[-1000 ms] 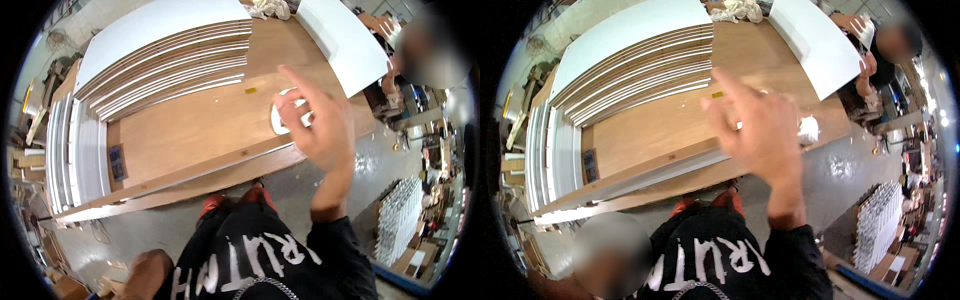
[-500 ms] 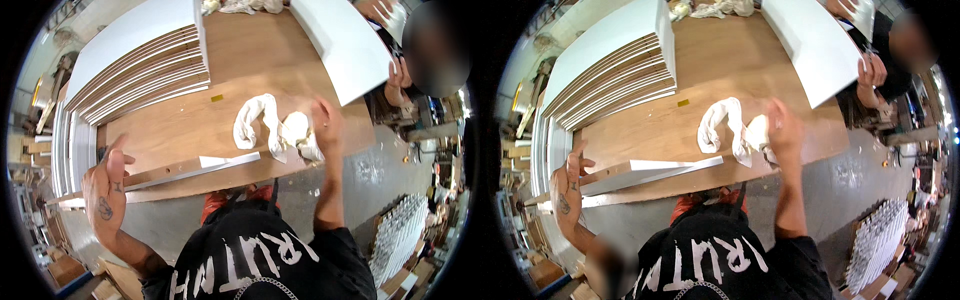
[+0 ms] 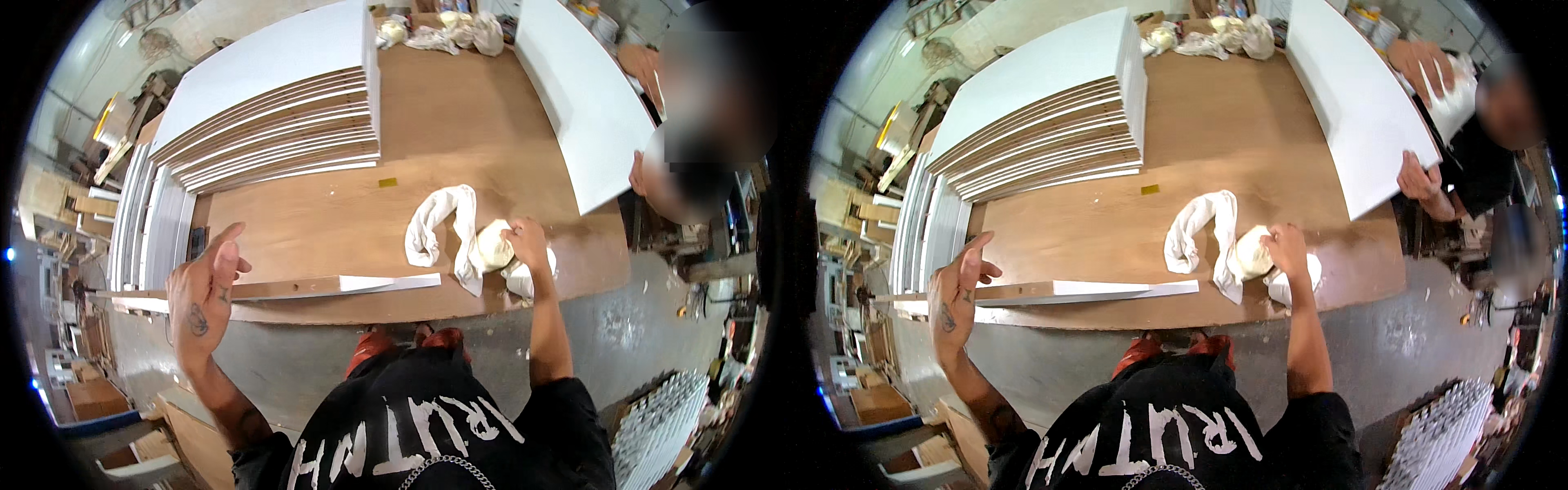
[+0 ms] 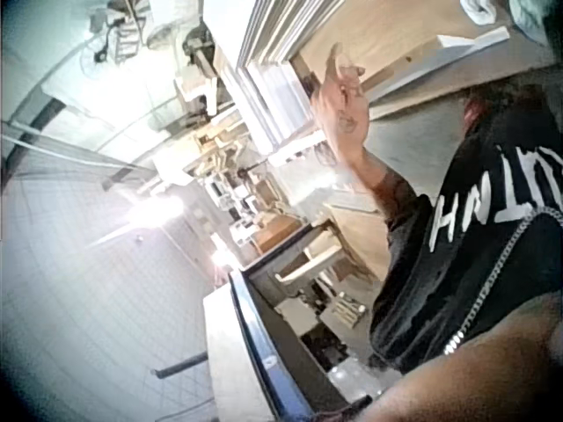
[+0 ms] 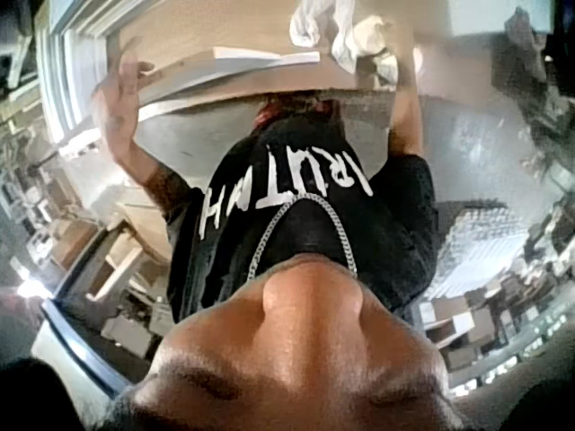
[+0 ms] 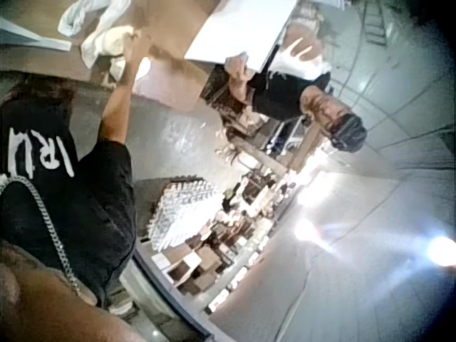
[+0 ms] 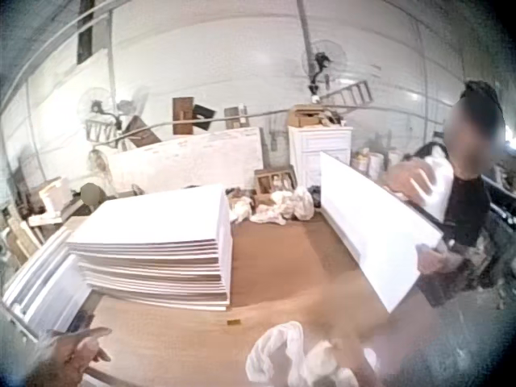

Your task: The person applies glue from a bag into holes on the edge of a board, wipes the surface with a cloth, and places the board onto a stack.

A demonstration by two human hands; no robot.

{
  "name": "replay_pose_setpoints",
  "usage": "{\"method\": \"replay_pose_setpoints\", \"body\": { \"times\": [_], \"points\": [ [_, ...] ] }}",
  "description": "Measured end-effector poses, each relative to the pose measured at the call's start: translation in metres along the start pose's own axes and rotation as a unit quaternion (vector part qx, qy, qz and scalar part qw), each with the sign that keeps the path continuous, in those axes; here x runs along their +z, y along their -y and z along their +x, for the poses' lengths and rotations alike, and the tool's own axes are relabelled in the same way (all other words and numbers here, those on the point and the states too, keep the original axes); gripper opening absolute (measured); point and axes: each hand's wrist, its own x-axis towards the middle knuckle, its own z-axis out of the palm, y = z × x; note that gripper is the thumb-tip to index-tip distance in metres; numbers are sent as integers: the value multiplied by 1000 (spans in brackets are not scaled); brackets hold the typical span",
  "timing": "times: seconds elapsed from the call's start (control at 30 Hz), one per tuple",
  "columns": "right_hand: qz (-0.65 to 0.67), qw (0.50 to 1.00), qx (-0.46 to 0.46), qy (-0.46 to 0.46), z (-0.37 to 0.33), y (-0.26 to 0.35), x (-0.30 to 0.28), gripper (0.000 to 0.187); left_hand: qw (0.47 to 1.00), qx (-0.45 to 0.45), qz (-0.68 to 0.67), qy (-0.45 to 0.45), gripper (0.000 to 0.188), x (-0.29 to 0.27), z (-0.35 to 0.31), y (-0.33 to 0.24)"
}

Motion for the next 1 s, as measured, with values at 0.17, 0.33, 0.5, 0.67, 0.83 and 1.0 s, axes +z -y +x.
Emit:
{"method": "replay_pose_setpoints", "body": {
  "times": [0.17,0.33,0.5,0.67,0.83,1.0],
  "points": [
    [108,993,-34,-9,-28,75,-51,17,999,8,32,22,57,-7,-9,-2],
    [9,987,-106,-123,-36,168,-141,16,996,42,62,58,57,-13,-15,8],
    [258,894,-190,-313,-55,256,-218,65,992,87,26,88,67,-37,-31,36],
    [848,500,-146,96,-87,273,-105,101,982,152,34,103,79,-67,-28,118],
    [882,435,-167,76,-144,369,-98,79,951,255,170,39,70,-123,-21,244],
    [764,607,-217,0,-148,466,-94,73,968,190,159,33,52,-200,-30,395]
  ]
}}
